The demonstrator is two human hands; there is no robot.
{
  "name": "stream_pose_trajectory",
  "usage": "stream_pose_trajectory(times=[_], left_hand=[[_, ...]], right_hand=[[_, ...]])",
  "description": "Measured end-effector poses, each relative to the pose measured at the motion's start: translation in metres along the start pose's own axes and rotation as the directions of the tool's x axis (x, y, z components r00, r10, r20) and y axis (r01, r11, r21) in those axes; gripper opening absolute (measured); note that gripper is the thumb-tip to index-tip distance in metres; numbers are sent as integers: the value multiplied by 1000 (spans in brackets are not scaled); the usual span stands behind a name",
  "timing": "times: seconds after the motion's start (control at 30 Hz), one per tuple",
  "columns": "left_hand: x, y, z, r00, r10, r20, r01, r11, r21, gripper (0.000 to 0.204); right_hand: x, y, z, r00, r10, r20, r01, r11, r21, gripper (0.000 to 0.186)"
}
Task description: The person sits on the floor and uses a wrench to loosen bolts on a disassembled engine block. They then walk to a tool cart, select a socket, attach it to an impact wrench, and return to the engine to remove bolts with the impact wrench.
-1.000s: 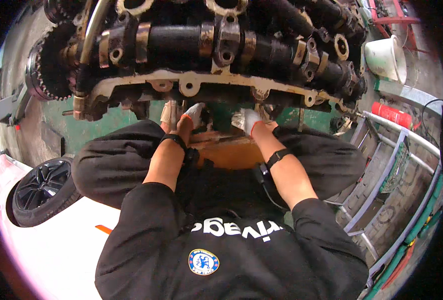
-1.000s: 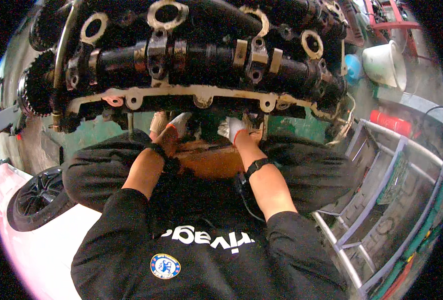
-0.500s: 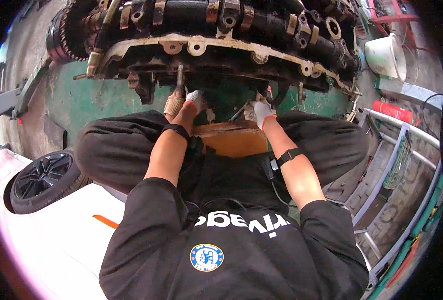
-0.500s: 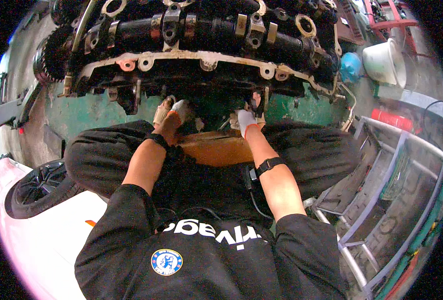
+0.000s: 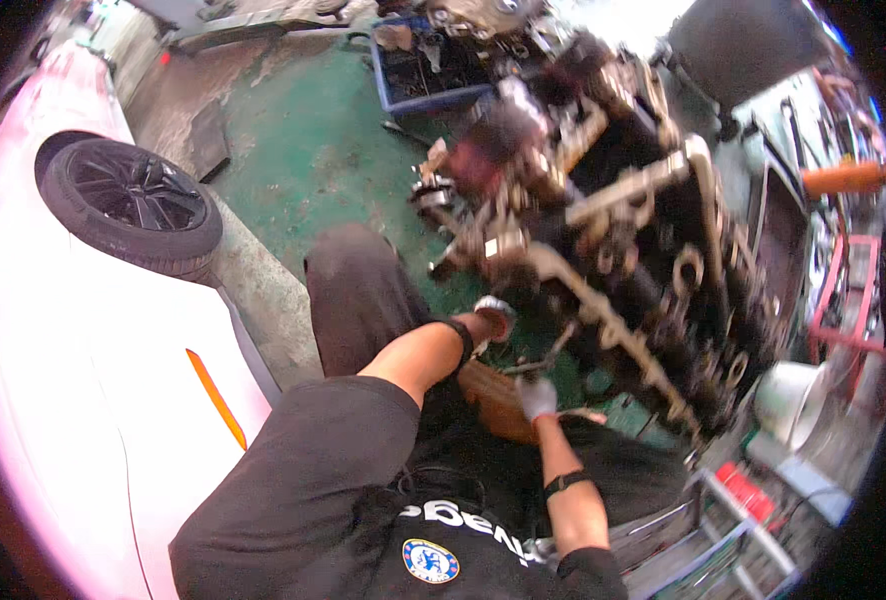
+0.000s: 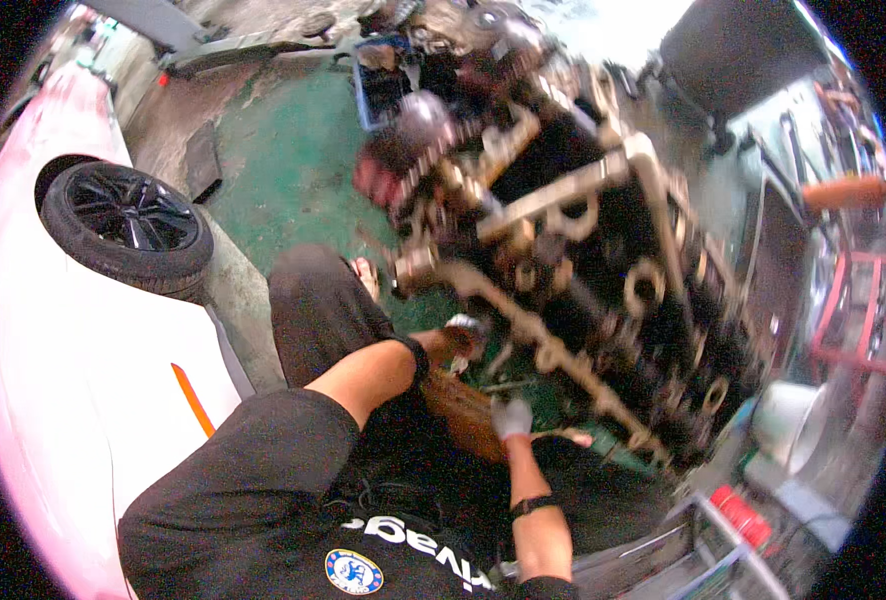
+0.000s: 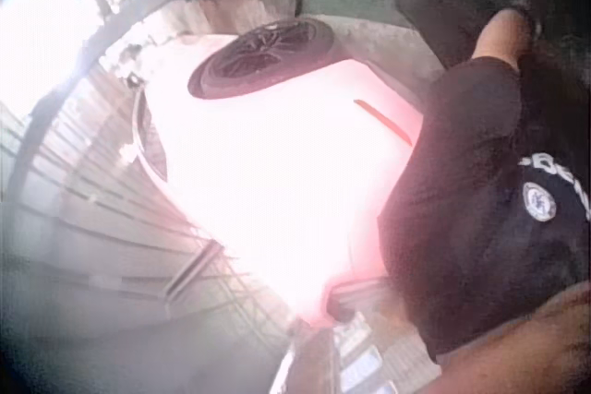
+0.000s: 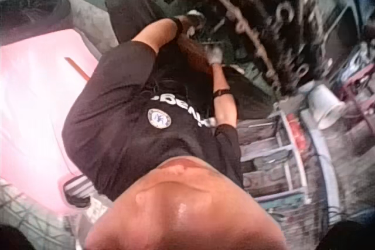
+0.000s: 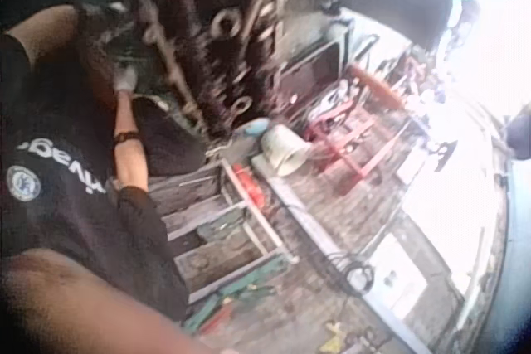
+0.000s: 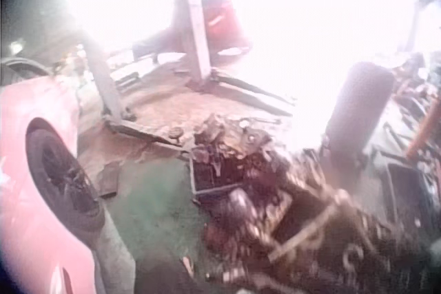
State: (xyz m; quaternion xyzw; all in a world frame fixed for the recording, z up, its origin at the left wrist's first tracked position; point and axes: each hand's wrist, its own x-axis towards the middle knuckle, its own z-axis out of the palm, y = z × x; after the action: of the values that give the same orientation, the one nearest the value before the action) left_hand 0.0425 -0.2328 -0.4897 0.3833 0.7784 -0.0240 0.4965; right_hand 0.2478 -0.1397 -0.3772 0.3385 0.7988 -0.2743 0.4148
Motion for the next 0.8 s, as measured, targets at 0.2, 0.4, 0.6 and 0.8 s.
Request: stream_pose_trajectory(times=[0.2,0.4,0.6,0.8], left_hand=[[-95,-4,-53,982,62,180,-62,998,-6,34],[-272,-26,-158,985,31,171,13,969,-249,32],[-455,-78,-267,900,-293,-323,-140,509,-849,43],[-668,-179,-310,789,-591,-166,-391,-275,-878,37]], right_hand=[[-84,-27,-63,988,-98,116,107,992,-73,60],[-200,-83,-168,955,-4,297,13,1000,-28,60],[-342,-185,-277,950,-60,305,70,997,-20,50],[-377,-367,-368,898,-39,437,-50,980,191,37]])
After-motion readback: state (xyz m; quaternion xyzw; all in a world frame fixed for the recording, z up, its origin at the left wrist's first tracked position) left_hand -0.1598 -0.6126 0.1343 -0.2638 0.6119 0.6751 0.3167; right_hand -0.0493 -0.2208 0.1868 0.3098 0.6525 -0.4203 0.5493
